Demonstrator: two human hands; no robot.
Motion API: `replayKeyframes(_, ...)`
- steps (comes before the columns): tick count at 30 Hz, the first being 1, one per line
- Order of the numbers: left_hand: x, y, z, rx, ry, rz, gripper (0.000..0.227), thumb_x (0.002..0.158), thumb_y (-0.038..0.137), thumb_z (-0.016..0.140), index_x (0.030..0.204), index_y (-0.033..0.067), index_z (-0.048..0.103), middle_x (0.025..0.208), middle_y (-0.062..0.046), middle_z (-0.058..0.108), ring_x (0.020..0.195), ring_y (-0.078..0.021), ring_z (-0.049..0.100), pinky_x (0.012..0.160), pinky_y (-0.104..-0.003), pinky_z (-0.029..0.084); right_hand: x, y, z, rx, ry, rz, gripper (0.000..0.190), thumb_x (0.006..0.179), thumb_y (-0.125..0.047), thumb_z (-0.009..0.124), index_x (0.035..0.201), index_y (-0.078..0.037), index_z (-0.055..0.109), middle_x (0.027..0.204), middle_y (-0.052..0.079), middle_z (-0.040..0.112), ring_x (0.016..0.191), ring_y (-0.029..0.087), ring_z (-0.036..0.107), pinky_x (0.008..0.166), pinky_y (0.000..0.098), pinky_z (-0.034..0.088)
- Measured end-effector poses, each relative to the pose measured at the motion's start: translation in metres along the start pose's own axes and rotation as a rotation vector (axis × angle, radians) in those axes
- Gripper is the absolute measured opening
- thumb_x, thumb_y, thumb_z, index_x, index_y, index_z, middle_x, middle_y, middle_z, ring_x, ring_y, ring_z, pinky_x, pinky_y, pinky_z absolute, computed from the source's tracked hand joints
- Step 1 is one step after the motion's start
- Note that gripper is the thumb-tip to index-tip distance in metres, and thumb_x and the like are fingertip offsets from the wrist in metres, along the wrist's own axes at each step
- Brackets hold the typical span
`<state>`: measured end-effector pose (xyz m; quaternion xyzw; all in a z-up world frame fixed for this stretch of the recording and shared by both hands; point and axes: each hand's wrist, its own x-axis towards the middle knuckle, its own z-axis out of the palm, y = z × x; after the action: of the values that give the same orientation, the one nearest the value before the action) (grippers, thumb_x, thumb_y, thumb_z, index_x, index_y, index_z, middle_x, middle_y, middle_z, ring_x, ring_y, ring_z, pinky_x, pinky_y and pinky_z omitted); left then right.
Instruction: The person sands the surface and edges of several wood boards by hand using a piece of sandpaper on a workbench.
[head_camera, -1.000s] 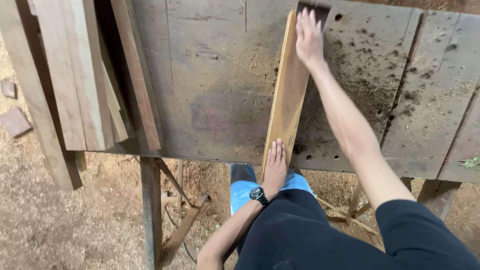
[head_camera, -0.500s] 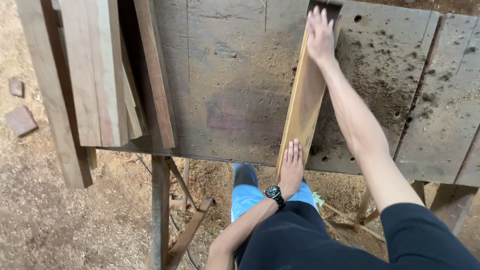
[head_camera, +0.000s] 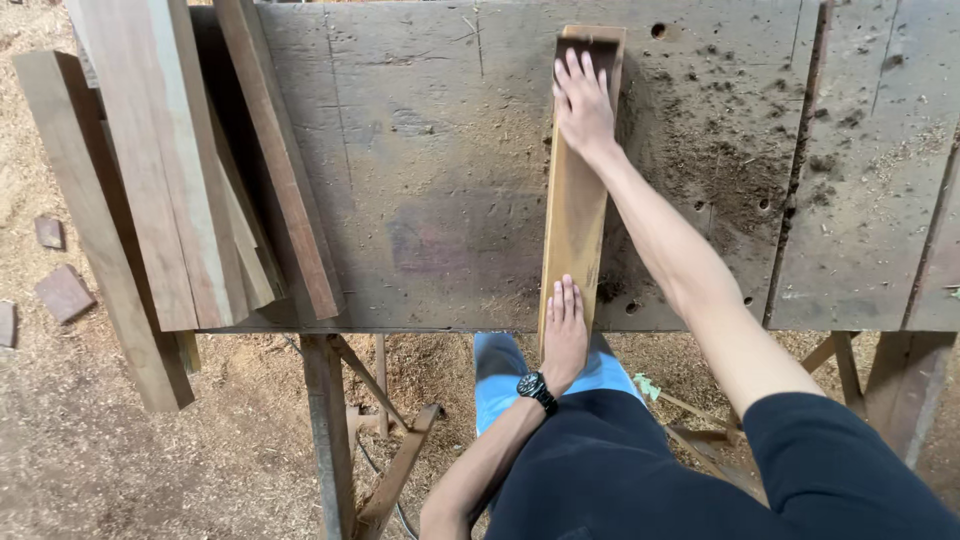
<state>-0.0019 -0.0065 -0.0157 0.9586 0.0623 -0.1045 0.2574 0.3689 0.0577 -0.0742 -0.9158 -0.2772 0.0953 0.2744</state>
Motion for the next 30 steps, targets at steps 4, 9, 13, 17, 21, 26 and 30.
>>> replayKeyframes(4,-0.005,0.007,-0.006,-0.019,-0.031,-0.065,0.079,0.083,-0.003,0.049,0.155,-0.0158,0.020,0.167,-0.030,0.009,0.157,-0.0422,0.011,0.127,-0.048,0.016,0.023,-0.003,0.002,0.032,0.011,0.007,0.045,0.109,-0.024,0.039,0.150,-0.009,0.051,0.163,0.012,0.035,0.153,0.032,0.024,0.125,0.0533,0.012)
replayKeyframes(9,0.001,0.011,-0.011,0.024,-0.098,-0.095,0.080,0.080,-0.003,0.048,0.153,-0.0171,0.018,0.165,-0.033,0.008,0.155,-0.0445,0.009,0.126,-0.050,0.015,-0.101,-0.023,-0.006,0.038,-0.118,-0.309,0.043,0.111,-0.024,0.040,0.146,-0.003,0.054,0.159,0.016,0.044,0.151,0.035,0.033,0.125,0.0571,0.018)
replayKeyframes(13,0.002,0.011,-0.005,0.101,-0.037,-0.079,0.076,0.085,-0.002,0.047,0.154,-0.0172,0.019,0.165,-0.033,0.010,0.155,-0.0440,0.012,0.125,-0.048,0.017,-0.139,0.008,-0.013,-0.025,-0.175,-0.681,0.036,0.102,-0.024,0.054,0.135,-0.009,0.062,0.150,0.012,0.055,0.145,0.029,0.043,0.123,0.0545,0.026)
replayKeyframes(17,0.002,0.016,-0.010,0.211,-0.048,-0.075,0.075,0.086,-0.001,0.047,0.153,-0.0184,0.019,0.165,-0.034,0.011,0.155,-0.0450,0.012,0.125,-0.048,0.018,-0.040,0.049,0.009,-0.057,-0.237,-0.942,0.031,0.102,-0.013,0.061,0.132,-0.013,0.067,0.136,0.008,0.062,0.133,0.026,0.049,0.115,0.0420,0.036)
replayKeyframes(21,0.005,0.022,-0.020,0.241,-0.123,-0.114,0.077,0.083,-0.003,0.048,0.153,-0.0184,0.020,0.164,-0.033,0.011,0.154,-0.0453,0.012,0.125,-0.047,0.019,0.047,0.043,-0.003,-0.260,0.136,-0.915,0.016,0.094,-0.016,0.063,0.109,-0.017,0.068,0.124,0.004,0.070,0.125,0.023,0.061,0.108,0.0411,0.047)
replayKeyframes(26,0.005,0.019,-0.022,0.108,-0.082,-0.110,0.078,0.080,-0.007,0.050,0.153,-0.0146,0.023,0.165,-0.031,0.013,0.154,-0.0437,0.013,0.126,-0.045,0.020,-0.016,-0.009,-0.041,-0.357,-0.452,-0.657,0.022,0.109,-0.017,0.054,0.089,-0.012,0.061,0.088,0.008,0.064,0.090,0.020,0.060,0.096,0.0387,0.048)
replayKeyframes(30,0.001,0.013,-0.020,0.011,-0.023,-0.086,0.077,0.082,-0.005,0.051,0.153,-0.0159,0.023,0.165,-0.031,0.013,0.154,-0.0446,0.013,0.127,-0.045,0.020,-0.065,-0.020,-0.060,0.007,-0.138,-1.143,0.007,0.086,-0.015,0.057,0.081,-0.011,0.060,0.085,0.004,0.064,0.083,0.016,0.060,0.085,0.0396,0.052)
